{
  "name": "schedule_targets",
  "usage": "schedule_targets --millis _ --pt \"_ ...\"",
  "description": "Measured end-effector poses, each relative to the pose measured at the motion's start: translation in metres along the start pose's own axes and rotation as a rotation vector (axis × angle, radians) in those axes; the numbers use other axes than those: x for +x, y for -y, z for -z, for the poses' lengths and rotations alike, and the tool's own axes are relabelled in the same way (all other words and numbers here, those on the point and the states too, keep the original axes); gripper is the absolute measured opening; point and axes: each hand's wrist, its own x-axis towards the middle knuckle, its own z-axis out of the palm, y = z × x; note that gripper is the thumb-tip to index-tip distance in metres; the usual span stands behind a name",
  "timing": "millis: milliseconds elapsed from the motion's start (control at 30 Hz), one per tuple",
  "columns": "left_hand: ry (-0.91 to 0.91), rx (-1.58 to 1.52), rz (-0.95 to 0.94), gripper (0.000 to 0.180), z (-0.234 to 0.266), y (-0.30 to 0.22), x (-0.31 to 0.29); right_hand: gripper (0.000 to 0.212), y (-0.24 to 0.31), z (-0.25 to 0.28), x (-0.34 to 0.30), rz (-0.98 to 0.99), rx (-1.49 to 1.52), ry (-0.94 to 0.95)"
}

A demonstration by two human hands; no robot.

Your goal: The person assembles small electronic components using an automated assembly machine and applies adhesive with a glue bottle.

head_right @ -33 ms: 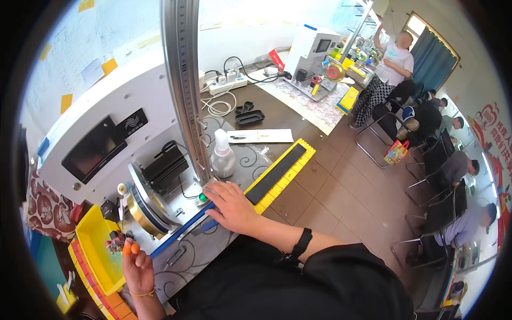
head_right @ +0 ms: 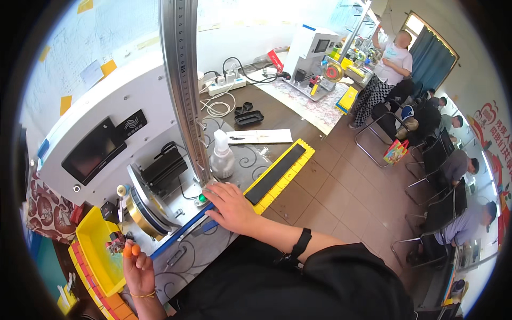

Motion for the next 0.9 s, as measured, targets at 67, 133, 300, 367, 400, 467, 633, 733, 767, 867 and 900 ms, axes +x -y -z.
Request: schedule_targets --millis 67,133,300,367,400,467,633,733,767,867,900 --pt "0.002 -0.024 0.015 0.014 0.001 -0.001 0.000 0.050 0.000 -0.001 0.001 -0.007 0.006 0.013" --pt "-0.006 -0.052 0.023 0.014 0.005 -0.003 0.000 0.051 0.001 0.000 0.002 -0.027 -0.001 0.026" --pt "-0.001 -0.111 0.008 0.014 0.011 -0.016 -0.011 0.049 0.004 -0.006 0.011 0.003 0.027 0.042" --pt "0.013 -0.139 0.016 0.015 0.018 -0.023 -0.017 0.046 0.007 -0.007 0.016 0.013 0.052 0.062" --pt "-0.010 -0.157 0.020 0.016 0.020 -0.024 -0.020 0.044 0.008 -0.005 0.018 0.022 0.051 0.060" --pt "0.018 -0.143 0.047 0.017 0.021 -0.023 -0.021 0.045 0.004 -0.004 0.017 0.073 0.032 0.024" --pt "-0.007 -0.025 0.086 0.014 0.003 -0.030 -0.024 0.046 0.005 0.008 0.012 0.013 -0.019 0.105" --pt "-0.096 0.038 0.013 0.012 0.002 -0.034 -0.029 0.048 0.004 0.006 0.012 0.014 0.017 0.149" --pt "-0.124 0.140 -0.026 0.012 0.001 -0.036 -0.028 0.048 0.004 0.004 0.012 0.020 0.023 0.154" --pt "-0.200 0.317 -0.130 0.009 -0.001 -0.034 -0.027 0.048 0.003 0.002 0.012 0.019 0.010 0.149" --pt "-0.245 0.395 -0.198 0.008 -0.003 -0.033 -0.026 0.049 0.003 0.002 0.013 0.010 0.024 0.143"
